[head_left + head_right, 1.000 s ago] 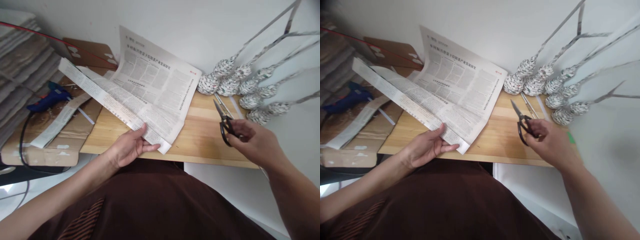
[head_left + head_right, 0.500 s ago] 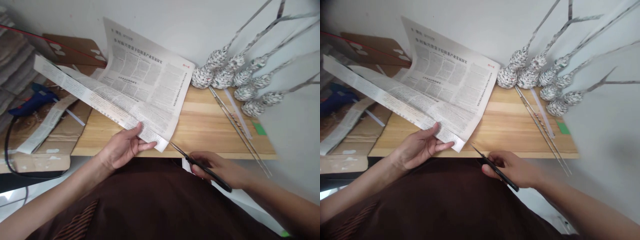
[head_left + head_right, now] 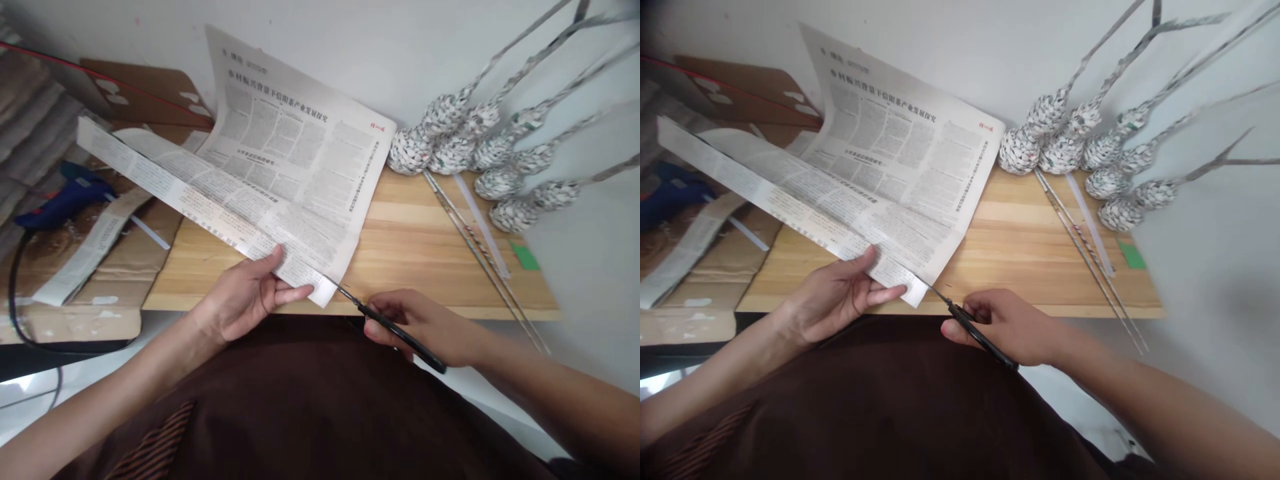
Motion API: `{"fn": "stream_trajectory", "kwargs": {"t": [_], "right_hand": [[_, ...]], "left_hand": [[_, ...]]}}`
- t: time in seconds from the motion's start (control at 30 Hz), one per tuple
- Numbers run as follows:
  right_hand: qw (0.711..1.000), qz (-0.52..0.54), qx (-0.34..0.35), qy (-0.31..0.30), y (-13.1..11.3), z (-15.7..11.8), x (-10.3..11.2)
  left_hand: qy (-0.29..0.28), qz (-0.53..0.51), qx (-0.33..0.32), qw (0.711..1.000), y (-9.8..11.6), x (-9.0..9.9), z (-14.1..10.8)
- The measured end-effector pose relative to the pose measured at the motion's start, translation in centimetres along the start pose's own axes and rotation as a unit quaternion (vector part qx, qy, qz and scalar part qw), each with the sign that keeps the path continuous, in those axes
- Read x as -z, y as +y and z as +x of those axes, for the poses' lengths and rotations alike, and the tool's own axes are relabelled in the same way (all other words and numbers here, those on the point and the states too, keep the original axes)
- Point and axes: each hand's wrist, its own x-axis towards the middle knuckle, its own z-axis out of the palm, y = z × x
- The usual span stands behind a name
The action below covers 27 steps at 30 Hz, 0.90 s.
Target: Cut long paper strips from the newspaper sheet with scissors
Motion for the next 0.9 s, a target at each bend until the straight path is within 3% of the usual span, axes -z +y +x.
{"fn": "stream_trajectory", "kwargs": {"t": [0.17, 0.33, 0.9], "right_hand": [[1.000, 0.000, -0.013, 0.011, -0.09, -0.11, -0.15], [0.999, 0.037, -0.018, -0.016, 0.22, 0.08, -0.09], [1.000, 0.011, -0.016, 0.015, -0.49, 0.27, -0.60]], "left_hand": [[-0.007, -0.001, 0.006, 1.000, 0.05, 0.14, -0.16], [0.000, 0.001, 0.016, 1.000, 0.18, 0.05, -0.44], [0.000, 0.006, 0.023, 1.000, 0.27, 0.18, -0.23]]}}
